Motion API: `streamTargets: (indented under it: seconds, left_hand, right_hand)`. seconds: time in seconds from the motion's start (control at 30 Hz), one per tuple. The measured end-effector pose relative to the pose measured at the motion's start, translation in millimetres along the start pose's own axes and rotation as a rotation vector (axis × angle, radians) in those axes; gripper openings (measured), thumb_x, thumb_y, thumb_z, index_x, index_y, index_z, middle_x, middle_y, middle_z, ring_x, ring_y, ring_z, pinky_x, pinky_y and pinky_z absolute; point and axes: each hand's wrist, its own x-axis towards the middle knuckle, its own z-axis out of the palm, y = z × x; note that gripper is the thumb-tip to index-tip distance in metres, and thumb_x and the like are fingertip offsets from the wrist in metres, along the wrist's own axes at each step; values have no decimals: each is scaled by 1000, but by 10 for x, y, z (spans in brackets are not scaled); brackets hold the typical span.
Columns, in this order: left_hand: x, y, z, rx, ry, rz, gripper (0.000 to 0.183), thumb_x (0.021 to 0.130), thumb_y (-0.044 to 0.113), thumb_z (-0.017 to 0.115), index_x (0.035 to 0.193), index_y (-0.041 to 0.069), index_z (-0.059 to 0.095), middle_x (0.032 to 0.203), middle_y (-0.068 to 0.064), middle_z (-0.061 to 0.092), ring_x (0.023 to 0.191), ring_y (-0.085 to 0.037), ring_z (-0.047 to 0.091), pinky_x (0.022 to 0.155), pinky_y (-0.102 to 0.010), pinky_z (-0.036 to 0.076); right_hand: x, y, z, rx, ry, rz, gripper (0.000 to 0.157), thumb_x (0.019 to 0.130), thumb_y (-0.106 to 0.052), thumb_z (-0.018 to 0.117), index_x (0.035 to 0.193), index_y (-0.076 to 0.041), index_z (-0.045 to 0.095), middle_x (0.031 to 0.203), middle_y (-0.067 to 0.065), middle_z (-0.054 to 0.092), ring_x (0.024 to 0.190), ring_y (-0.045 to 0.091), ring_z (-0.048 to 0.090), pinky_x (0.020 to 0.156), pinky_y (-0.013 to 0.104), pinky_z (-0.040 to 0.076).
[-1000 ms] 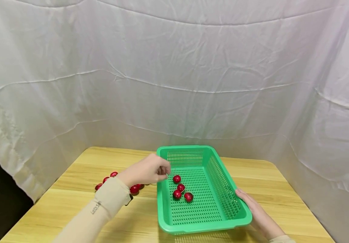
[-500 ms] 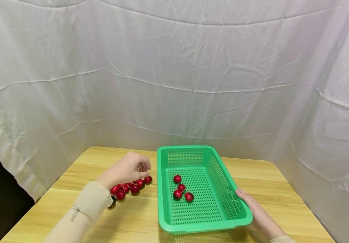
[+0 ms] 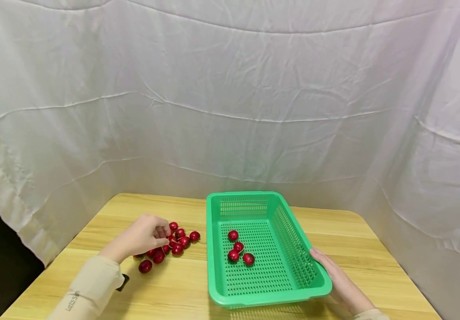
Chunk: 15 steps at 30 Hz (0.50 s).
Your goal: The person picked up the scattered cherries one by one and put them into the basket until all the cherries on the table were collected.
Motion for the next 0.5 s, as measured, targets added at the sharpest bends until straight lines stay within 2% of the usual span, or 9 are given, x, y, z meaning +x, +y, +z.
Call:
streamTargets:
  seconds: [0.17, 0.37, 0.5]
  left_hand:
    - [-125, -129, 23, 15, 0, -36, 20, 87, 4, 85, 83, 17, 70, 75, 10, 67, 69, 0, 58, 65, -22, 52]
    - [-203, -212, 57, 24, -8, -80, 20, 86, 4, 86, 83, 17, 71, 74, 12, 66, 68, 0, 57, 66, -22, 51]
    - [-238, -245, 73, 35, -9, -74, 20, 84, 4, 87, 84, 16, 70, 73, 11, 66, 68, 1, 56, 65, -22, 51]
  right_hand:
    - [-1, 7, -2, 18, -14, 0, 78, 117, -49, 26, 170, 0, -2, 149, 5, 48, 118, 14, 63, 103, 25, 53]
    - [0, 19, -17, 29, -35, -4, 77, 117, -49, 25, 170, 0, -4, 144, -2, 51, 117, 14, 64, 103, 26, 53]
    - [7, 24, -29, 18, -49, -11, 77, 117, -49, 24, 170, 0, -3, 143, -2, 52, 119, 14, 63, 103, 25, 53]
